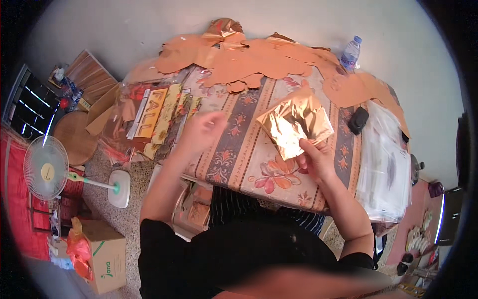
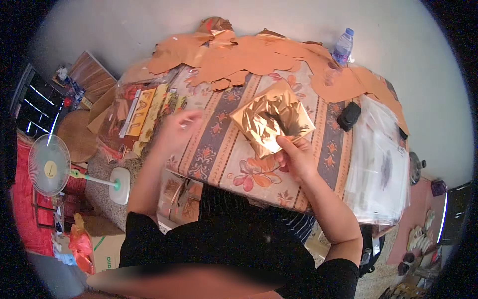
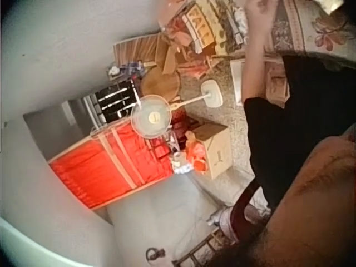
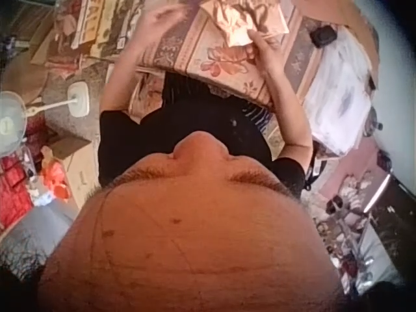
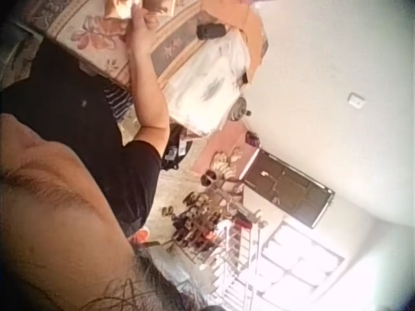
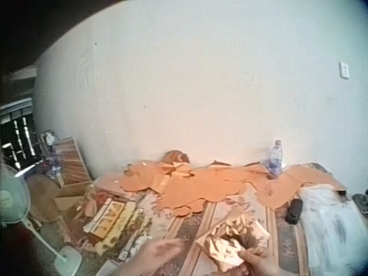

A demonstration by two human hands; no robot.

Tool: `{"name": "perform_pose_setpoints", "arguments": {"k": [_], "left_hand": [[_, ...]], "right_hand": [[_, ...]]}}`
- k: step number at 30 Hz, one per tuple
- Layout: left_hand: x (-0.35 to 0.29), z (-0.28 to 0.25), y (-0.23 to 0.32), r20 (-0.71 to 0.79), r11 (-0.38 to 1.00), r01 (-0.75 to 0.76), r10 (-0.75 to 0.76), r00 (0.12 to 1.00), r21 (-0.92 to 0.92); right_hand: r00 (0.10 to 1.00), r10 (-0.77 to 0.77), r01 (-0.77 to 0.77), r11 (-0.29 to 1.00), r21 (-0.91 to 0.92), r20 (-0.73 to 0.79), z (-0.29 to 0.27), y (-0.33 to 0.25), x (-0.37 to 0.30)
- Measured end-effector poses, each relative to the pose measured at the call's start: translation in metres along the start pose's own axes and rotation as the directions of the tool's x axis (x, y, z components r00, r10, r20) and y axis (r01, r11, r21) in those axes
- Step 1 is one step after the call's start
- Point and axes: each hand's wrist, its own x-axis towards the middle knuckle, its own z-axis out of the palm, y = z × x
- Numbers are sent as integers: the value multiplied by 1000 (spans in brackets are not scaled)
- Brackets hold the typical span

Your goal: Folding foil balloons and placing them into plastic packaging with cardboard backings.

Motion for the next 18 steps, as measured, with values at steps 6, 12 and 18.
{"name": "perform_pose_setpoints", "arguments": {"k": [6,12,18], "left_hand": [[45,-108,-86,-119,738,-26,143,983,674],[71,-105,-124,-121,798,-16,111,986,602],[68,-104,-129,-216,826,-53,209,954,561]], "right_hand": [[996,-57,54,997,55,67,-4,-4,6],[996,-85,85,995,51,-12,-16,-1,13],[995,-89,92,994,60,-39,-15,1,15]]}}
